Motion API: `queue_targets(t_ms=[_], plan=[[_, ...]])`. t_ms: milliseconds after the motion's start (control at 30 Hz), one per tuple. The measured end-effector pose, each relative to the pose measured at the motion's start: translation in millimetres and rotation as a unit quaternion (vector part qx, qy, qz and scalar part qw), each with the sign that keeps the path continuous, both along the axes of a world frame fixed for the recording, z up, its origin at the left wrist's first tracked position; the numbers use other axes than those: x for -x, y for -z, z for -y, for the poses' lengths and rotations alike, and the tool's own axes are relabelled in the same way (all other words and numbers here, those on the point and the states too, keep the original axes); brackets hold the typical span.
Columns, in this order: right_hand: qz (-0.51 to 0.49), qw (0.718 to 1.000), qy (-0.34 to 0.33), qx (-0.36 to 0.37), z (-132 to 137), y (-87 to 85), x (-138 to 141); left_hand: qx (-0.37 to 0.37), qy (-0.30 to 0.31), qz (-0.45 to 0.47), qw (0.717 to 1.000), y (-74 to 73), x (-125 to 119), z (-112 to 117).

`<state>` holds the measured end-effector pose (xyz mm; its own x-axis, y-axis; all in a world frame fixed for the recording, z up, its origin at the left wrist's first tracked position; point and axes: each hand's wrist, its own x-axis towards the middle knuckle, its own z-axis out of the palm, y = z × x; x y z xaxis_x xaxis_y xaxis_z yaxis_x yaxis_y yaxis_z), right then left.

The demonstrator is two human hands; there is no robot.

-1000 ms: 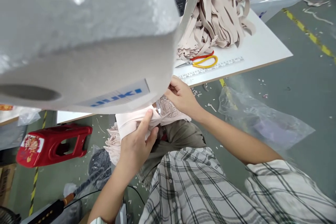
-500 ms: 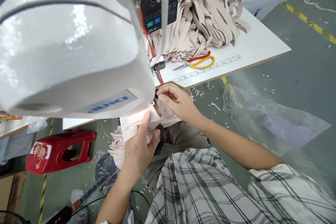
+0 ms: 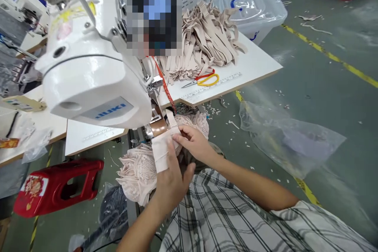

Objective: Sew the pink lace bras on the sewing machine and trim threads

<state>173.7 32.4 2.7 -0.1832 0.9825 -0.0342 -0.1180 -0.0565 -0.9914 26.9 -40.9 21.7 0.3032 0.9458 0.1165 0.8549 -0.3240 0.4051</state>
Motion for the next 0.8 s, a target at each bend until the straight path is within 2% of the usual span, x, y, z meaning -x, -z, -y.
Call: queue_targets(t_ms=[100, 200, 267, 367, 433, 500, 567, 633, 700, 800], plan=[[-0.004, 1.000, 0.011, 0.004, 14, -3.9, -15, 0.083, 0.040, 0.067, 0.993, 0.0, -5, 14], [0.059, 0.998, 0.001, -0.026, 18, -9.3, -30, 0.159, 0.071, 0.146, 0.974, -7.2, 4, 14], [0.096, 0.994, -0.024, -0.047, 19, -11.7, -36, 0.127, 0.064, 0.170, 0.975, -14.1, 13, 7], [0.134, 0.986, -0.074, -0.067, 18, -13.9, -43, 0.001, 0.053, 0.169, 0.984, -27.0, 21, -8], [0.156, 0.977, -0.113, -0.088, 18, -16.7, -47, -0.028, 0.094, 0.171, 0.980, -35.6, 22, -20], [0.178, 0.964, -0.156, -0.122, 17, -21.4, -50, 0.004, 0.160, 0.155, 0.975, -41.4, 20, -32], [0.215, 0.942, -0.198, -0.166, 17, -26.9, -53, 0.036, 0.208, 0.119, 0.970, -41.9, 19, -41], [0.277, 0.909, -0.223, -0.219, 17, -30.4, -56, 0.027, 0.227, 0.075, 0.971, -36.6, 19, -46], [0.343, 0.866, -0.214, -0.293, 17, -29.8, -58, -0.018, 0.237, 0.039, 0.971, -27.1, 22, -47], [0.403, 0.796, -0.144, -0.429, 19, -22.3, -58, -0.149, 0.254, 0.011, 0.956, -12.6, 28, -42]])
